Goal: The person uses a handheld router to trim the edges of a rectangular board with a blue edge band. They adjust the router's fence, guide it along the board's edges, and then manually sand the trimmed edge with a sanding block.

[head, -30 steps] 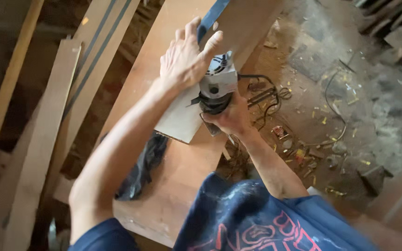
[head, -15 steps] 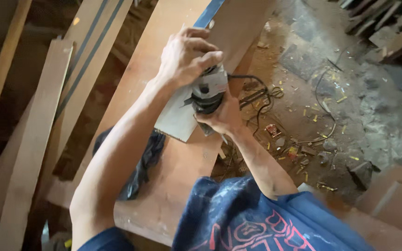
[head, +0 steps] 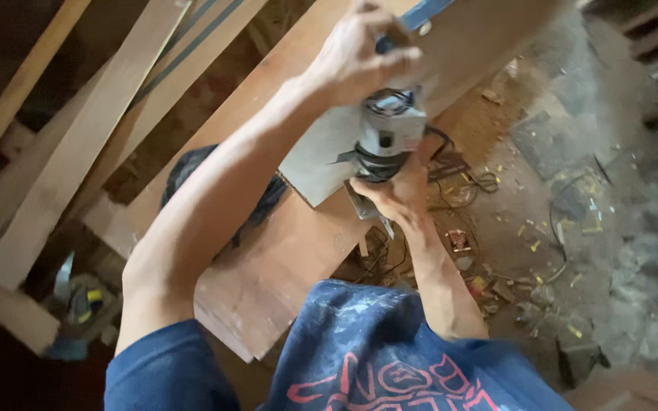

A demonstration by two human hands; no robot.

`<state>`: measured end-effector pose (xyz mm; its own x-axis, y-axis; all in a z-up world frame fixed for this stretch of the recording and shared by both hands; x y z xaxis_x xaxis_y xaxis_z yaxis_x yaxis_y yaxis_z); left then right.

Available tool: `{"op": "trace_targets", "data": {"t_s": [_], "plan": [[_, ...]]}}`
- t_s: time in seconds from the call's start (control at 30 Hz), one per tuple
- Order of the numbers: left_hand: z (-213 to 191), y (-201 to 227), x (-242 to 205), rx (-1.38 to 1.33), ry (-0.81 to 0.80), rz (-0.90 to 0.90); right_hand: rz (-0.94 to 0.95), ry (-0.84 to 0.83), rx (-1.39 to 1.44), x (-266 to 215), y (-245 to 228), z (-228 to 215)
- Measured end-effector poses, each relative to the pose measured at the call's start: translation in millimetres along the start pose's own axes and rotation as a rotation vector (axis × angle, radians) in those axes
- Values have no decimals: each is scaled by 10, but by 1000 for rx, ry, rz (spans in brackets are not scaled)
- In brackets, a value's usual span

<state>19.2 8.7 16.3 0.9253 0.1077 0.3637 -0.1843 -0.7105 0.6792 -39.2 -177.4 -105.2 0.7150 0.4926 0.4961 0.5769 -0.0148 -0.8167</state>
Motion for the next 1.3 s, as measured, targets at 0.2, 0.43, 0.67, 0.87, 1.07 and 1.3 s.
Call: {"op": "trace_targets", "data": {"t_s": [0.2,0.43,0.67,0.87,1.07,1.3], "plan": [[61,-223,347,413,-199,-281,95,8,319,-176,81,-296],[195,-354,496,728,-378,-587,207,40,440,-348,228,-710],[-333,-290,-148,684,-252,-607,198,20,378,-498,249,-969],[-968,-31,-1050,212,-263,-566,134,65,255,-597,141,-1022],[-860,-74,-1662,-169,-20,-112,71,117,107,-565,-194,-916],[-172,-727,-1900,-349,269,-205,-76,268,125,-373,-985,-519]]}}
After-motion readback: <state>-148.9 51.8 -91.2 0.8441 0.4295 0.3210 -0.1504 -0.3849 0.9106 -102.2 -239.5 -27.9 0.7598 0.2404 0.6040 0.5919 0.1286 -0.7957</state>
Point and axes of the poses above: each hand's wrist, its own x-axis towards the middle knuckle, its own z-axis out of the palm, y = z × x, the point moved 3 cm from there along x, towards the middle knuckle, and after that the axes turned 11 degrees about -z, right-handed, at the moved point
